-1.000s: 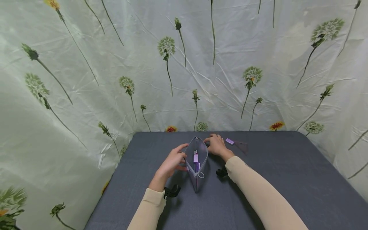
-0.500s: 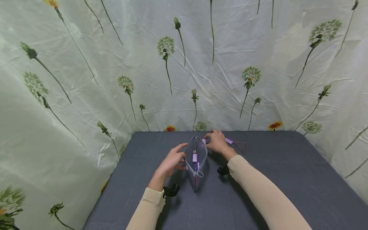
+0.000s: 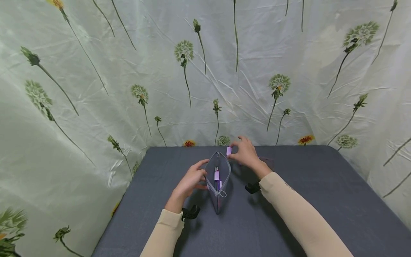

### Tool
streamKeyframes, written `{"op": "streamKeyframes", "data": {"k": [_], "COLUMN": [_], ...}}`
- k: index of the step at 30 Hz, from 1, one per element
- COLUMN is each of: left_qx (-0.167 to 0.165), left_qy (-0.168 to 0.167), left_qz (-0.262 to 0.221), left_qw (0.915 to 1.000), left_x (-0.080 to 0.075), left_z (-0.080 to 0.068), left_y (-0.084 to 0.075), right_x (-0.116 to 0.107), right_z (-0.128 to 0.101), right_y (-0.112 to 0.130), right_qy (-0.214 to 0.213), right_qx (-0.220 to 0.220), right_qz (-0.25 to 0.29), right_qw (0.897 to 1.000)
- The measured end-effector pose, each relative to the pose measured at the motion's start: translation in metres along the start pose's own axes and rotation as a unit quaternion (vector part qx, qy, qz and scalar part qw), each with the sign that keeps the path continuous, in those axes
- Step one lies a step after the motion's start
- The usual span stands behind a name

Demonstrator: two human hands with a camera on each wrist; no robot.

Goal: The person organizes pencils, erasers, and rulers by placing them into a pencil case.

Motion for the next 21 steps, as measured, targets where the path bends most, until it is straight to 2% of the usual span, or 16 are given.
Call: {"op": "streamKeyframes", "data": {"k": [10,16,21], "left_qx": [-0.010,-0.013,-0.012], "left_qy": [-0.011,-0.009,-0.006], "left_qz": [0.005,0.006,0.003], "left_qw": [0.9999,0.9999,0.9999], "left_x": [0.001,0.001,0.001], "left_z": [0.000,0.002,0.003], "left_y": [0.000,0.001,0.002], "right_x": [-0.016,-0.017,-0.015], "right_z": [-0.018,-0.037,-0.049], "right_y": [0.024,0.042,0.052], "right_qy": [-0.023,-0.006,0.010], "right_qx": [-0.027,-0.052,-0.052], "right_qz": [0.030,0.038,0.037], "right_qw": [0.999,0.998,0.998]}}
Point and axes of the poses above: each hand's wrist, its own z-axis towards the middle knuckle, its own x-axis out of the palm, y = z × x, the point moved 5 cm from there along z, towards the middle knuckle
